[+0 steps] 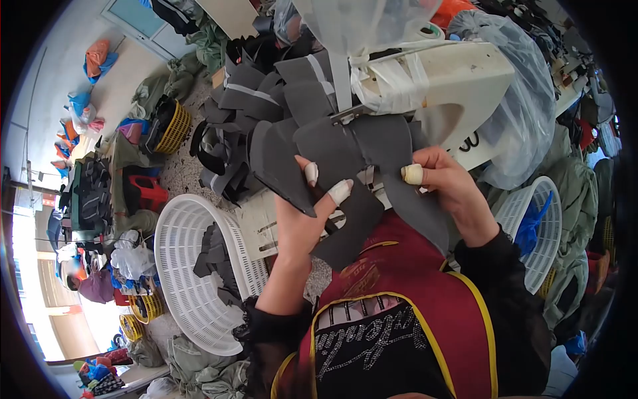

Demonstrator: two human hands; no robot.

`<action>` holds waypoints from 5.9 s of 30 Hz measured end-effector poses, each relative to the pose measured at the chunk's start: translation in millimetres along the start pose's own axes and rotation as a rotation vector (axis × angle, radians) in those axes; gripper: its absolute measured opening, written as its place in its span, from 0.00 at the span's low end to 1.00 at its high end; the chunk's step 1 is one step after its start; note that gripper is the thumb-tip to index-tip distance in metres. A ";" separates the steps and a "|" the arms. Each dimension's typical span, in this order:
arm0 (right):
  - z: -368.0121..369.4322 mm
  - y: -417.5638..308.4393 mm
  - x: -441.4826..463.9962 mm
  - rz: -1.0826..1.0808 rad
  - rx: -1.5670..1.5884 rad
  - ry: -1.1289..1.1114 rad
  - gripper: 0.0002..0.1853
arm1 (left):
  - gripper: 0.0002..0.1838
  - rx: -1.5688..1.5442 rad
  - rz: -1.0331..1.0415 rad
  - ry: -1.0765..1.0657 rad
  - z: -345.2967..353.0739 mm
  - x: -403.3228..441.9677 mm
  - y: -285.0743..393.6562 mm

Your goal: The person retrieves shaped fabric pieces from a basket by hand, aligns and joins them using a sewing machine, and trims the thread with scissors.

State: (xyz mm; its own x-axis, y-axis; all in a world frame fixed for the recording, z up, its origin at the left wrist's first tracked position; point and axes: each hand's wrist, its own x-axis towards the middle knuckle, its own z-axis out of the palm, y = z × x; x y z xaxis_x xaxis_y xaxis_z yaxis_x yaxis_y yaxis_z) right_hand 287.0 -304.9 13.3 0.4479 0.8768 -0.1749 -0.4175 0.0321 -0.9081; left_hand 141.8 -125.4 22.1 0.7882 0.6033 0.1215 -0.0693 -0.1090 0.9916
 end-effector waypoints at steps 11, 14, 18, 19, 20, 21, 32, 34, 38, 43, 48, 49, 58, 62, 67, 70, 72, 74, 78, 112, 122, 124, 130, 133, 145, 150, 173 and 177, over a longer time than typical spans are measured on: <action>-17.8 -5.7 51.7 -0.256 -0.611 0.319 0.11 | 0.14 -0.131 0.022 0.199 -9.0 39.6 4.7; 4.4 -18.5 15.5 -0.842 -1.272 0.654 0.10 | 0.11 0.034 0.151 0.344 -36.5 7.9 23.9; 64.9 -19.9 -6.4 -0.904 -0.708 0.331 0.20 | 0.15 -0.129 0.054 -0.117 -31.7 -37.1 51.3; 73.9 -17.0 -4.7 -0.832 -0.556 0.181 0.22 | 0.15 -0.084 -0.124 -0.273 -27.9 -42.9 58.2; 82.9 -14.1 -2.9 -0.744 -0.402 0.052 0.25 | 0.14 -0.126 -0.114 -0.280 -17.5 -48.5 51.7; 85.3 -10.9 -3.2 -0.653 -0.345 -0.080 0.27 | 0.13 -0.168 -0.106 -0.286 -11.0 -51.8 40.1; 91.6 -1.7 -11.6 -0.515 -0.125 0.049 0.21 | 0.18 -0.426 -0.354 -0.310 -6.6 -52.0 24.3; 90.3 -1.9 -12.1 -0.540 -0.230 0.049 0.18 | 0.22 -0.273 -0.246 -0.283 -8.9 -54.3 11.2; 83.8 -1.0 -10.0 -0.374 -0.108 0.016 0.11 | 0.34 -0.091 -0.019 -0.418 -13.0 -54.3 25.6; 58.1 -17.1 -13.4 -0.091 -0.053 0.007 0.09 | 0.23 -0.632 -0.335 -0.178 -24.9 -28.4 22.0; 19.0 -1.4 14.6 -0.042 0.181 0.262 0.06 | 0.14 -0.310 -0.207 -0.075 -15.1 4.0 13.2; 14.1 -0.2 18.8 -0.043 0.234 0.327 0.07 | 0.14 -0.341 -0.214 -0.053 -10.6 6.1 8.8; 8.8 -3.4 38.0 -0.074 0.221 0.329 0.06 | 0.11 -0.407 -0.198 0.048 2.6 20.2 -5.8; 23.0 -18.4 7.7 -0.068 -0.164 0.188 0.11 | 0.10 -0.199 -0.247 -0.100 7.0 -2.4 5.2; -7.4 5.3 -3.0 -0.040 -0.085 0.040 0.10 | 0.09 -0.247 -0.299 -0.177 2.8 -10.9 9.8; -9.9 0.6 10.5 -0.067 -0.055 0.068 0.10 | 0.13 -0.195 -0.250 -0.199 -4.2 4.5 1.5; -11.0 -2.7 29.1 -0.063 -0.051 0.073 0.10 | 0.13 -0.187 -0.235 -0.188 -6.8 21.5 0.1; -13.0 -9.9 42.2 -0.077 -0.060 0.105 0.09 | 0.14 -0.170 -0.218 -0.176 -8.3 36.4 -5.6; -32.4 12.3 63.1 -0.292 -0.176 0.330 0.10 | 0.10 -0.223 -0.187 -0.183 -18.4 44.3 -10.0; -197.1 102.6 213.0 -0.414 -1.354 0.468 0.24 | 0.54 1.348 -0.843 0.455 -437.5 -85.2 -329.6; -131.8 99.8 79.3 -0.217 -1.511 0.606 0.23 | 0.33 1.342 -0.620 0.726 -472.2 -94.4 -327.8; -96.4 108.7 37.3 -0.134 -1.770 0.586 0.21 | 0.27 1.224 -0.458 0.971 -487.9 -110.9 -301.9; -37.9 162.4 -20.7 -0.390 -1.574 -0.493 0.23 | 0.15 0.361 -0.230 1.138 -485.1 -167.9 -146.0; 67.6 169.2 40.6 -0.575 -1.344 -0.493 0.21 | 0.18 0.006 -0.147 1.046 -450.3 -176.2 -70.3; 298.5 117.3 145.9 0.038 -0.101 -0.795 0.35 | 0.23 -0.726 0.159 0.845 -231.0 -148.9 14.3; 246.6 116.2 115.8 -0.562 -0.614 -0.284 0.32 | 0.30 -0.566 -0.085 0.566 -156.9 -154.6 -52.4; 181.4 60.5 46.2 -0.572 -0.623 -0.080 0.10 | 0.16 -0.380 -0.048 0.457 -73.3 -111.9 -20.8; 189.4 45.9 21.7 -0.437 -0.076 -0.086 0.10 | 0.20 -1.055 -0.152 0.253 -105.8 -123.9 -36.5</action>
State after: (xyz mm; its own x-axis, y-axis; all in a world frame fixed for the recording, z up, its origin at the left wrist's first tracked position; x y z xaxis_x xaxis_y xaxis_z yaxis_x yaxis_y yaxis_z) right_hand 127.8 -193.6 39.8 0.5007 0.8254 0.2608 -0.1429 0.3759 -0.9156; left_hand -18.0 -112.6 -24.6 0.6930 0.7111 -0.1190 -0.5658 0.6387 0.5215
